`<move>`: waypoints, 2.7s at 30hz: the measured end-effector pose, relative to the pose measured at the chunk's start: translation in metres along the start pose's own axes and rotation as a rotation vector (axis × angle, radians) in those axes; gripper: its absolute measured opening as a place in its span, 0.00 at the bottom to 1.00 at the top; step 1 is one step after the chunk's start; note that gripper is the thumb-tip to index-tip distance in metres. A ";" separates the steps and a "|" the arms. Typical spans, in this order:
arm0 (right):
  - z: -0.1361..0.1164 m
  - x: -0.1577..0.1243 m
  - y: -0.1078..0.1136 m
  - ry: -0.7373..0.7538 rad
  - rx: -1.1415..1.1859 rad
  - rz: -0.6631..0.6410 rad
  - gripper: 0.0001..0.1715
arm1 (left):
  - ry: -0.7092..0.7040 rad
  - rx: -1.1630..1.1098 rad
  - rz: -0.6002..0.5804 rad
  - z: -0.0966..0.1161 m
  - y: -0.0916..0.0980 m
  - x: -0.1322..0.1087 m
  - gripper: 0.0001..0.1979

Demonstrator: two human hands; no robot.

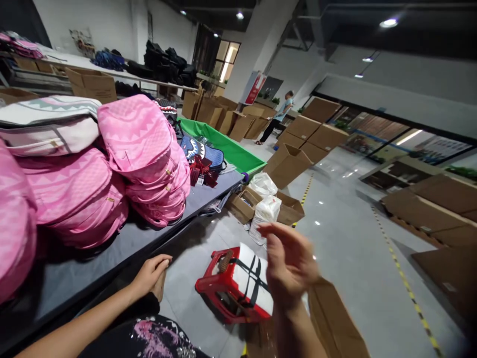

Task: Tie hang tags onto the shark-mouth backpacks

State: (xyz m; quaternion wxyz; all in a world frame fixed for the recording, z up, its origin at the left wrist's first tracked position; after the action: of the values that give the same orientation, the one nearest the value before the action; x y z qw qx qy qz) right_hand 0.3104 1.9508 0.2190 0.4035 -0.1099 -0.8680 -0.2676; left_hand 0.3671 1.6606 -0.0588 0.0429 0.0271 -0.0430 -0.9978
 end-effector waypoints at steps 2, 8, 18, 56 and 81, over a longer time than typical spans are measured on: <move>0.033 0.029 -0.045 -0.027 0.012 -0.079 0.10 | -0.007 -0.071 0.002 0.006 -0.016 0.049 0.24; 0.135 0.071 -0.160 0.012 -0.086 -0.517 0.12 | -0.023 -0.256 0.094 0.028 -0.050 0.213 0.25; 0.327 0.086 -0.228 -0.256 -0.121 -0.882 0.15 | -0.040 -0.196 0.468 0.051 -0.079 0.443 0.21; 0.533 0.268 -0.581 0.611 0.070 -0.989 0.13 | -0.096 -0.148 0.956 0.012 -0.074 0.696 0.17; 0.544 0.296 -0.425 0.502 -0.141 -1.610 0.13 | 0.034 -0.094 1.396 0.083 -0.054 0.599 0.14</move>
State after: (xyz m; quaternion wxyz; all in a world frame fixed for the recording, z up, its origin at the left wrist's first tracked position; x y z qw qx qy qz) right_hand -0.4037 1.8909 -0.0053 0.2628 0.5796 -0.5474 -0.5434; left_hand -0.2380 1.6682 -0.0114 0.6757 0.0070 -0.0064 -0.7371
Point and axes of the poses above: each hand's wrist, its own x-axis towards the middle knuckle, its own y-axis out of the back of the hand, z = x × y, the point moved 6 cm from there along x, towards the middle knuckle, and after that the axes turned 12 degrees about -x, right-handed, at the moved point
